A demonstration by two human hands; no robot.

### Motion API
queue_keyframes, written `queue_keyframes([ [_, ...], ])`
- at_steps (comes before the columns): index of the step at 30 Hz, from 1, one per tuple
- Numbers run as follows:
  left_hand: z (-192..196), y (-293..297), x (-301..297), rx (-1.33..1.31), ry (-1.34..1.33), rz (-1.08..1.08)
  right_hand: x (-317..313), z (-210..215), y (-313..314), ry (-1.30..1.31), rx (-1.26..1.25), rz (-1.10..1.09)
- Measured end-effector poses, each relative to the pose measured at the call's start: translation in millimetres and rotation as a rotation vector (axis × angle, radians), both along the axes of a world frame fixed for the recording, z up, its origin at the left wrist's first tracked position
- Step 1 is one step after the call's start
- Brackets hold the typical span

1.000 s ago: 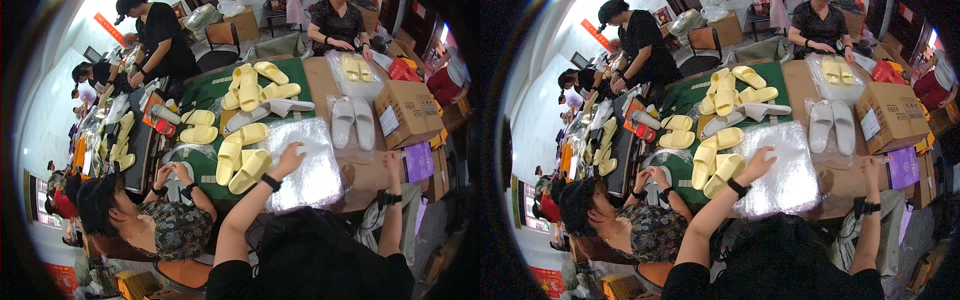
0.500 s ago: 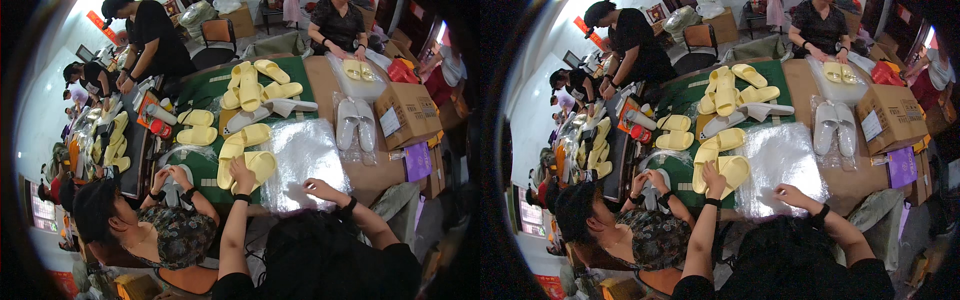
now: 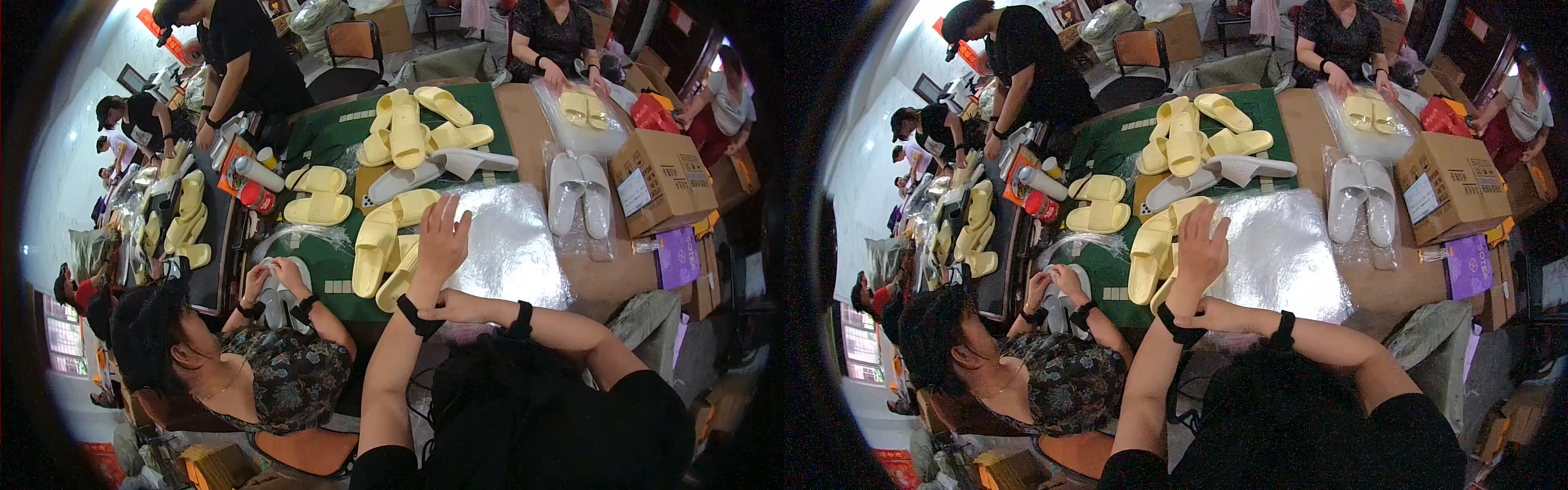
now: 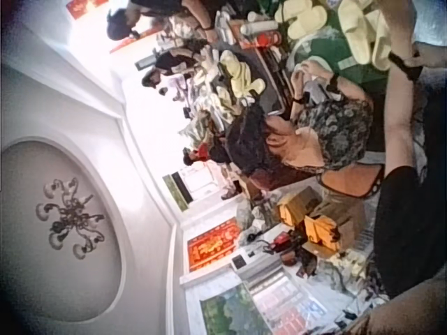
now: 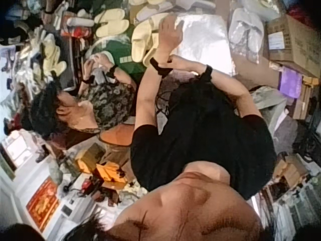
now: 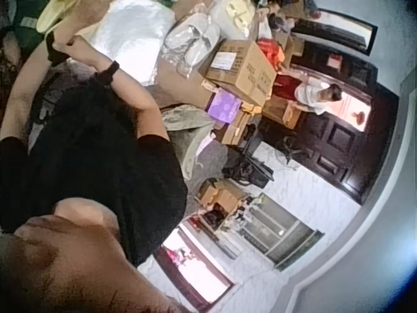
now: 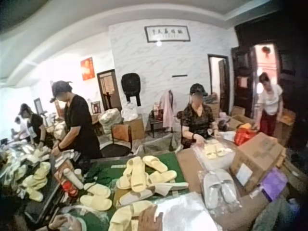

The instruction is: The recorder is packaging manufactured shoes into plastic bags and placing them into a large sack in a shoe factory setting.

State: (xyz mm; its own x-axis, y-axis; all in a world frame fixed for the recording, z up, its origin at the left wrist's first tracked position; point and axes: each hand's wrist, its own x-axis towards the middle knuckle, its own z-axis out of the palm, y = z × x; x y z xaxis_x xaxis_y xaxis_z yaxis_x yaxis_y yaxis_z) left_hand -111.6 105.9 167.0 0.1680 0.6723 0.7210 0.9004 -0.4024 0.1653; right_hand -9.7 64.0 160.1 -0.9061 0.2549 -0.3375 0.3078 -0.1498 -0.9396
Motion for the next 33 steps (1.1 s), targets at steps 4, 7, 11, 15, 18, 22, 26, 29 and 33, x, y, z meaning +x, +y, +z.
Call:
queue_keyframes([
  [4, -54, 4, -20, -0.219, -0.056, 0.174, -3, -12, 3, -0.129, -0.161, -0.029],
  [7, -109, -2, -55, -0.47, 0.068, 0.575, 10, -47, 13, -0.1, 0.329, -0.195],
  [11, -174, -26, -99, -0.709, -0.28, 0.831, 44, -68, 24, -0.322, 0.465, -0.174],
  [15, -177, -31, -109, -0.646, -0.735, 0.455, 80, -88, 16, -0.332, 0.418, -0.259],
  [18, -171, -39, -104, -0.595, -0.679, 0.138, 104, -92, 7, -0.359, 0.387, -0.346],
  [22, -134, -54, -100, -0.788, -0.138, 0.06, 128, -86, -3, -0.41, 0.356, -0.412],
  [26, -127, -44, -108, -0.819, -0.05, -0.01, 135, -90, -10, -0.461, 0.357, -0.399],
  [29, -128, -34, -113, -0.784, 0.054, -0.061, 136, -89, -9, -0.439, 0.397, -0.395],
  [33, -168, -22, -137, -0.911, -0.11, 0.133, 125, -91, -10, -0.391, 0.391, -0.406],
])
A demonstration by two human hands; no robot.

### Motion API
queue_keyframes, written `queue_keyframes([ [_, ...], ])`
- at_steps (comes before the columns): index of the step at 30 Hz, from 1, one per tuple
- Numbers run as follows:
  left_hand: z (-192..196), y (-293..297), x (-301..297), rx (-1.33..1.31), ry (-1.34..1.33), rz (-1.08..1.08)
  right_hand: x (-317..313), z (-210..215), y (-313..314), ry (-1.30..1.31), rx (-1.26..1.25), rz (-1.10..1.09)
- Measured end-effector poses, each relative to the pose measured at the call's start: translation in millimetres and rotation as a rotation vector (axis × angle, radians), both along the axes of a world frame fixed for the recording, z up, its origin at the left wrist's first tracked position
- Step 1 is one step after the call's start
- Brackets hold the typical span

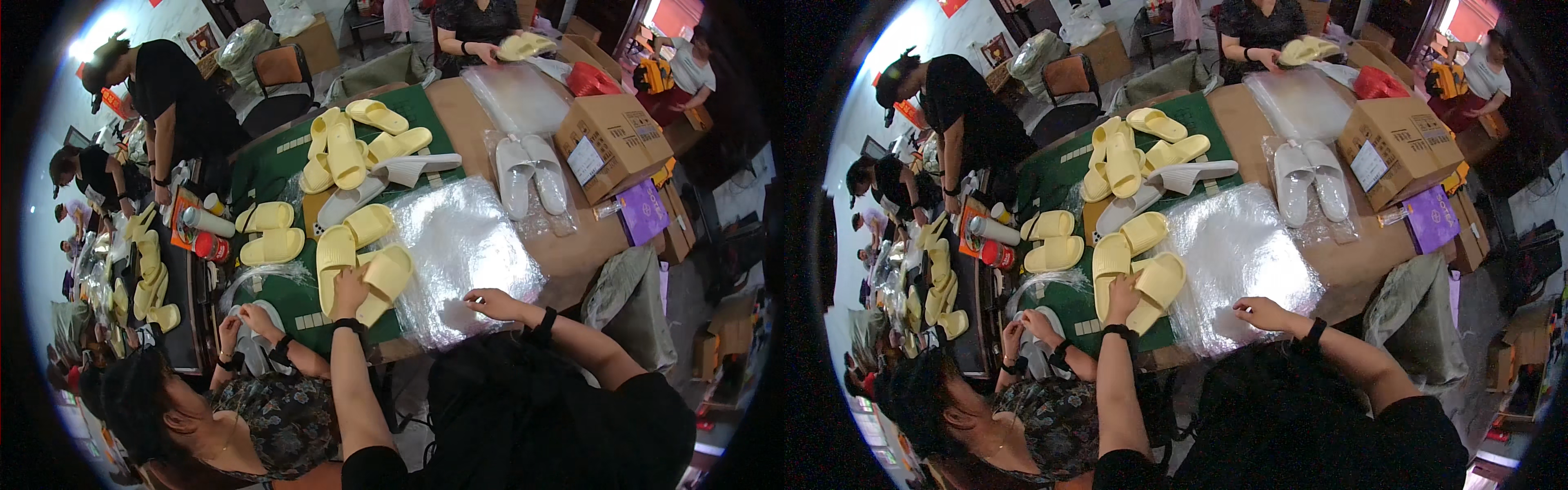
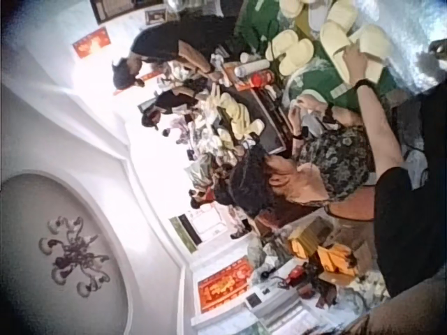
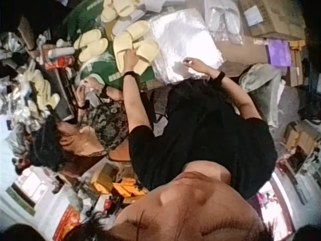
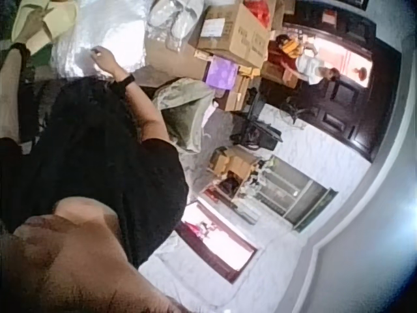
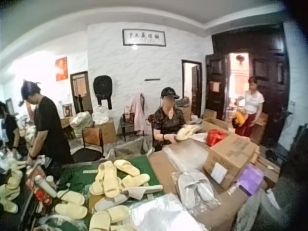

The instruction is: The recorder is packaging manufactured shoes into plastic bags and placing them into a large sack in a shoe factory setting.

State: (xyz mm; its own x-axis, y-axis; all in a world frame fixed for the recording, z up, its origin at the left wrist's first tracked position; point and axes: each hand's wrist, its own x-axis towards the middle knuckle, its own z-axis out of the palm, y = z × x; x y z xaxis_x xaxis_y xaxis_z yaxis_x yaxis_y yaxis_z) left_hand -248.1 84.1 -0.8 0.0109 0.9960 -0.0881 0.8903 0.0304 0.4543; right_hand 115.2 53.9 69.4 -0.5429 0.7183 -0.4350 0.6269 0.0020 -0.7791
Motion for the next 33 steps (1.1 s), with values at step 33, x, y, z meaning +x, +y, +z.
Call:
queue_keyframes([
  [33, 205, -11, 303, -0.895, -1.036, -0.601, 6, 148, 67, 0.251, 1.431, -0.087],
])
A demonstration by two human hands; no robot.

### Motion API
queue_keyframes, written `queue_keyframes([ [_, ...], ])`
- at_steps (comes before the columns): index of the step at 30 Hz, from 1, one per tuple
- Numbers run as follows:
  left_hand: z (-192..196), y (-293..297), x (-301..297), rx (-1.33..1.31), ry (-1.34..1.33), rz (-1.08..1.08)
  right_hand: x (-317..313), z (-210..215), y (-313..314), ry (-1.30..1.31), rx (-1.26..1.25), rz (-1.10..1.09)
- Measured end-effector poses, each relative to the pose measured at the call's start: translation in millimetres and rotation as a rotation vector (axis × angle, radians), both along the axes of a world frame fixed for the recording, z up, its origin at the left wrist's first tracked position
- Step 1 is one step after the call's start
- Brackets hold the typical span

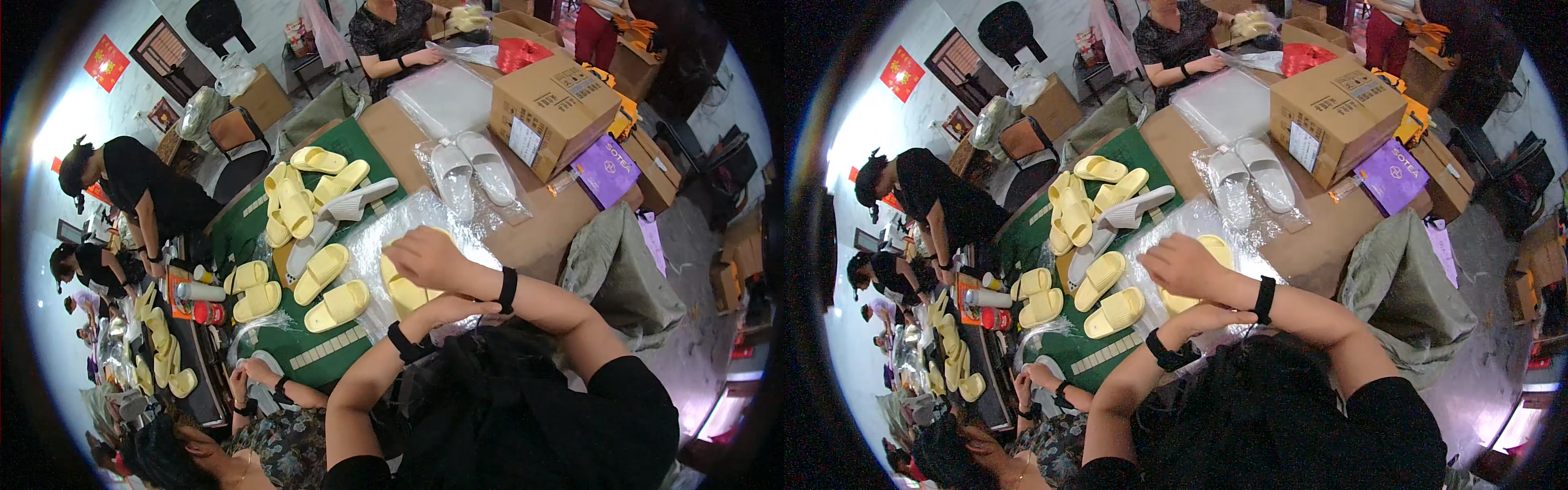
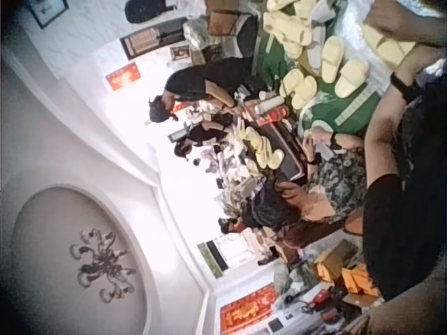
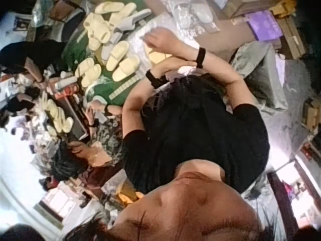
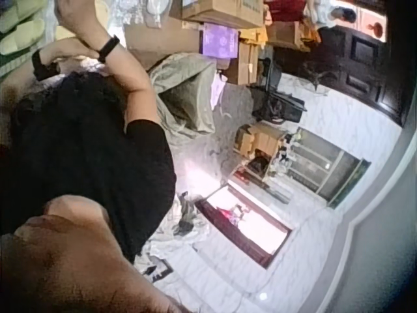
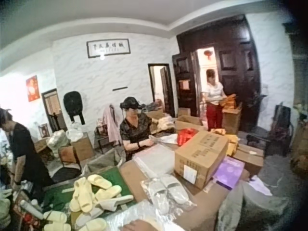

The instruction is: The recorder is packaging manufactured shoes into plastic bags and placing them into a large sack in a shoe factory setting.

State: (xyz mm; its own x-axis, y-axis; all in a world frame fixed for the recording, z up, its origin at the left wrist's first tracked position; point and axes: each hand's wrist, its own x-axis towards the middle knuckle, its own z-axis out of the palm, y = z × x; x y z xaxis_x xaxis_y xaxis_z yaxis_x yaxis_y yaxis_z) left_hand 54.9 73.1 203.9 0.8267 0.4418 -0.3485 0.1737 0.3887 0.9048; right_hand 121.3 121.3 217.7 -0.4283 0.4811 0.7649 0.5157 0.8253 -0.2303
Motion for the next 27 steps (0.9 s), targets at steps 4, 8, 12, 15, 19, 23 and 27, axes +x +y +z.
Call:
queue_keyframes([
  [4, 3, -9, 4, 0.112, 0.617, -0.38, 3, -59, -16, -0.15, -0.258, 0.113],
  [8, -91, -25, -39, 0.24, 0.37, -0.021, 28, -159, -32, -0.156, -0.796, -0.126],
  [12, -186, -61, -94, 0.808, 0.472, -0.012, -1, -197, -38, -0.561, -0.91, -0.053],
  [15, -209, -78, -92, 1.266, 0.571, -0.091, -29, -185, -30, -0.368, -0.973, -0.264],
  [19, -217, -90, -61, 1.083, 0.753, 0.07, -28, -199, 3, -0.106, -1.013, -0.4],
  [23, -243, -95, -90, 1.417, 0.792, -0.126, -17, -182, 7, -0.038, -0.922, -0.295],
  [27, -230, -89, -76, 1.389, 0.909, -0.13, 36, -176, 1, 0.161, -0.616, -0.214],
])
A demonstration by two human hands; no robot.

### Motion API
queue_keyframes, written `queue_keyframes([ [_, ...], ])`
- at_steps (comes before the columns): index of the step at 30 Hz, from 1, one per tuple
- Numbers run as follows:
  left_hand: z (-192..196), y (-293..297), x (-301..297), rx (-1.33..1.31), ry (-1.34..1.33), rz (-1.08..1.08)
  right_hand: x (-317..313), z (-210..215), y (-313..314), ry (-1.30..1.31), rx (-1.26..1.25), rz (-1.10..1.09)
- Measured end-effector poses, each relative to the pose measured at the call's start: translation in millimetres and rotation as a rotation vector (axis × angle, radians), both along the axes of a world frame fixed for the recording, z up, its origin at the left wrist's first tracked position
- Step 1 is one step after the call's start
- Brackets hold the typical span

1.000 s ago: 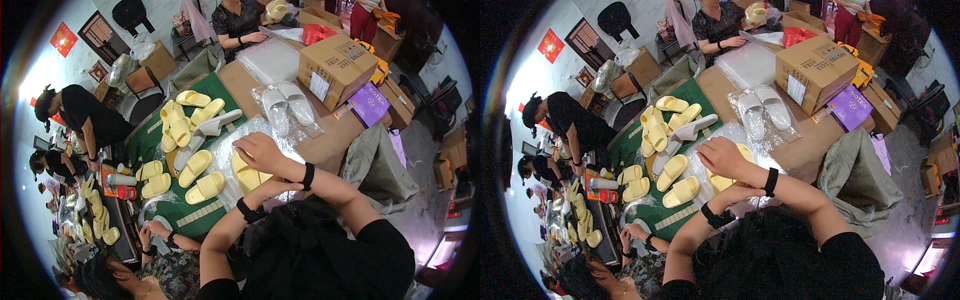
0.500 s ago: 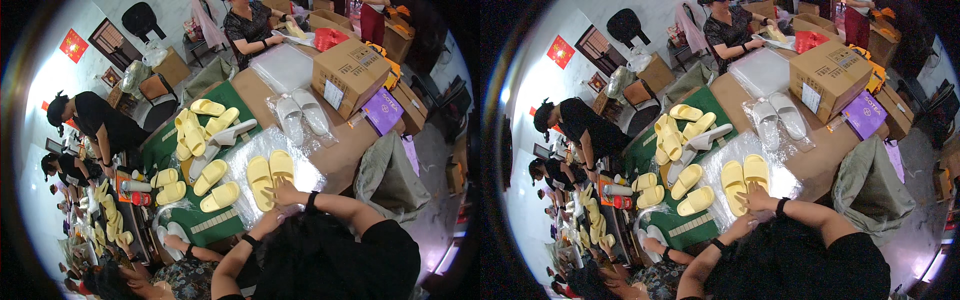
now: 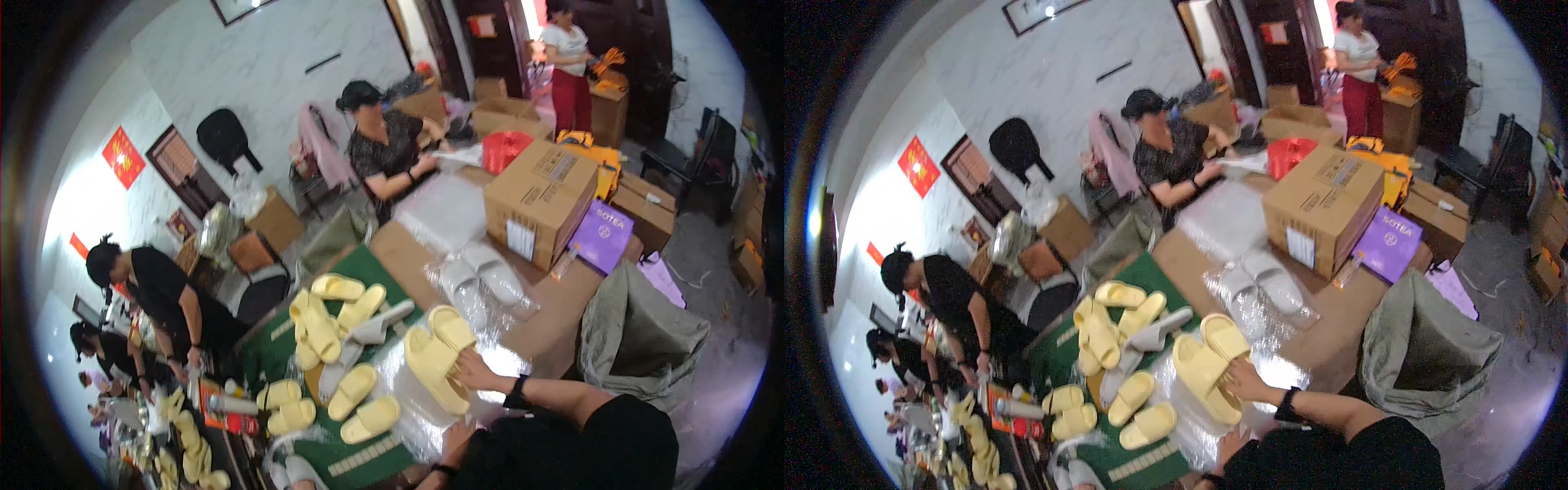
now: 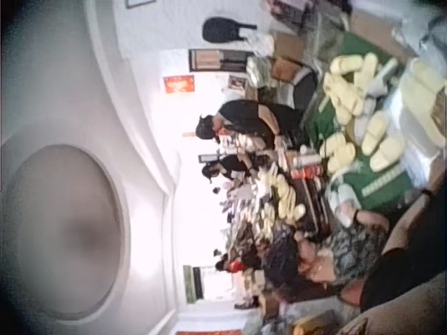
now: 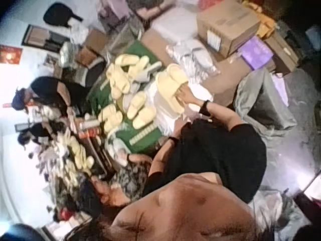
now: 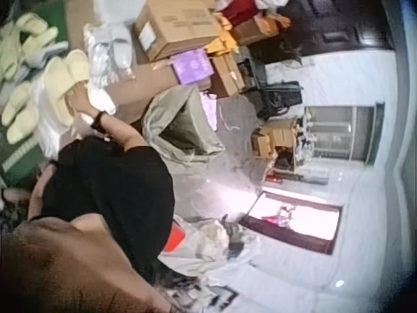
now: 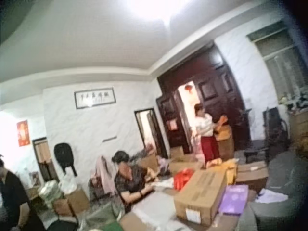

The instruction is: The recorder is packaging manufactured shoes into plastic bags and placing them into a large sack in a shoe factory setting.

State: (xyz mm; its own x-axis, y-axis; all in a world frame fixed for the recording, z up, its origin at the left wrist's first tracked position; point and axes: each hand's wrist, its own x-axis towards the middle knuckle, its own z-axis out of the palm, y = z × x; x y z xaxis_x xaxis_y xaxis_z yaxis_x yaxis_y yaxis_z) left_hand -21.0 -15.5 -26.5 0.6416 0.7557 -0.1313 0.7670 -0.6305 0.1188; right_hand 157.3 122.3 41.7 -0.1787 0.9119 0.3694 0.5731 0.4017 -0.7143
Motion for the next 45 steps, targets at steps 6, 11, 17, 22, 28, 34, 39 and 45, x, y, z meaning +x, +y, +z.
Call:
queue_keyframes([
  [6, 57, 19, 21, 0.26, -0.138, 0.013, 91, 26, -34, 0.061, -0.156, 0.308],
  [11, 11, 22, 20, -0.327, 0.107, 0.177, 123, 21, -62, 0.352, -0.578, 0.433],
  [17, 25, 27, 45, -0.321, 0.143, 0.379, 107, 19, -79, 0.291, -0.918, 0.27],
  [22, -46, 58, 42, -0.18, 0.197, 0.277, 100, 19, -74, 0.564, -1.076, 0.457],
  [28, -32, 98, 128, -0.179, 0.057, -0.364, 84, 42, -74, 0.712, -0.93, 0.556],
  [34, -22, 104, 205, -0.327, -0.063, -0.807, 106, 94, -165, 1.119, -1.133, 0.106],
  [39, -6, 107, 250, -0.488, -0.217, -0.877, 117, 37, -173, 0.998, -0.984, 0.061],
  [45, 16, 130, 282, -0.667, -0.433, -0.806, 123, 49, -177, 0.832, -1.024, 0.009],
])
